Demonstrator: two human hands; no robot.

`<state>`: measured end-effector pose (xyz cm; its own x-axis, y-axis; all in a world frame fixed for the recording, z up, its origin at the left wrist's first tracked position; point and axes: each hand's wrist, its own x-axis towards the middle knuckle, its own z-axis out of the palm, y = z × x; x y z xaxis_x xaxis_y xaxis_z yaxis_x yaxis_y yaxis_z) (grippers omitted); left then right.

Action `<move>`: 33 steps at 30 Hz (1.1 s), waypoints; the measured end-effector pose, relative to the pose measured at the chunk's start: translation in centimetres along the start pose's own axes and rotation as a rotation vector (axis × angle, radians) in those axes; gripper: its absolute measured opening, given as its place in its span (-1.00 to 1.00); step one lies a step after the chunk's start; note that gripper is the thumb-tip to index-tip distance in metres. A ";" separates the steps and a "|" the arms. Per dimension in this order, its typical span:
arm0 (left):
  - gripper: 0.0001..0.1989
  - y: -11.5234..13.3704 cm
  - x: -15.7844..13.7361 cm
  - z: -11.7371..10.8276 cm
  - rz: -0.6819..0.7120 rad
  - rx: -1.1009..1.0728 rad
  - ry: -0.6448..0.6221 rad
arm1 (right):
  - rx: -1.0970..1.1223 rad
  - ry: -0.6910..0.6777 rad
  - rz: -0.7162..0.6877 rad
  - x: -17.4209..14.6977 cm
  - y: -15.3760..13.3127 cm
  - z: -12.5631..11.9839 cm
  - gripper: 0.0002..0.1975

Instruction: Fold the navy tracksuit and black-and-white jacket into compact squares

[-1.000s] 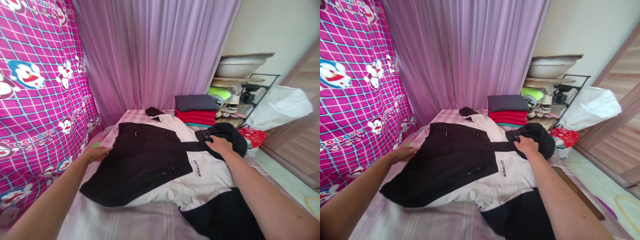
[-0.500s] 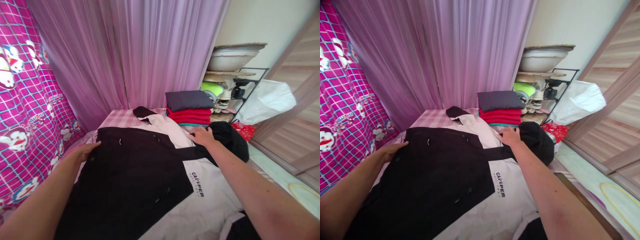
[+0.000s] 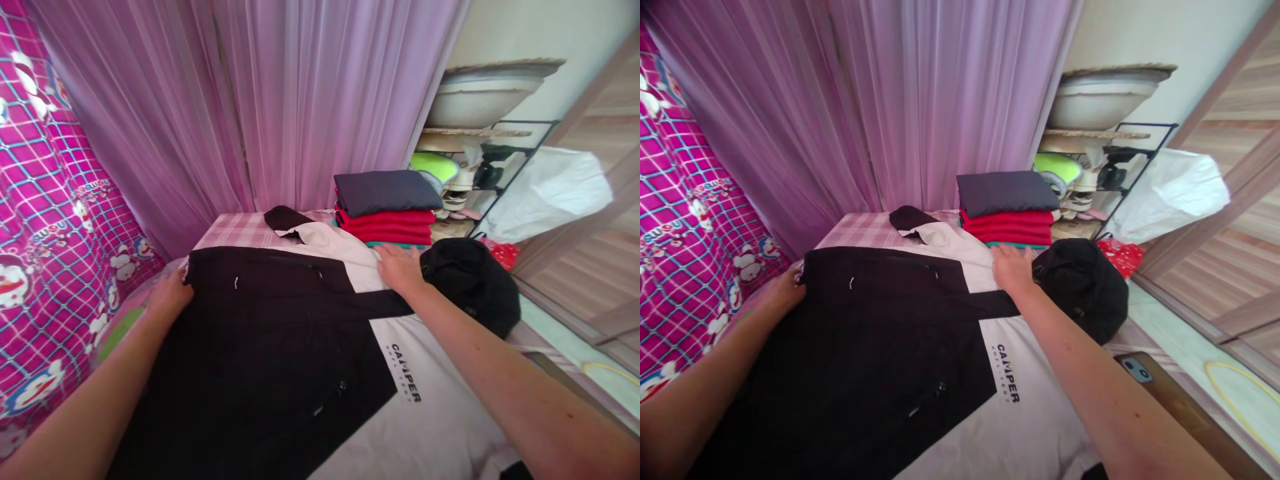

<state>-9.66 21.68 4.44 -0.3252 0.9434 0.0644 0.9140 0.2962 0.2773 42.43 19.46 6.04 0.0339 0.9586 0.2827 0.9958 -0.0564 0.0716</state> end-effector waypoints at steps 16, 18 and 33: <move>-0.34 5.2 -0.5 4.6 0.267 0.292 -0.088 | 0.094 -0.307 -0.185 4.6 -4.9 5.7 -0.41; -0.34 5.2 -0.6 4.6 0.266 0.290 -0.073 | 0.121 -0.330 -0.184 4.0 -5.3 4.9 -0.40; -0.44 6.5 -10.3 2.3 0.571 0.218 0.138 | 0.222 -0.286 -0.213 -10.1 -3.3 -1.1 -0.42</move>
<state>0.18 14.23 3.36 0.2137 0.9383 0.2719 0.9767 -0.2113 -0.0384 38.67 9.67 3.96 -0.1833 0.9831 0.0044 0.9762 0.1825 -0.1168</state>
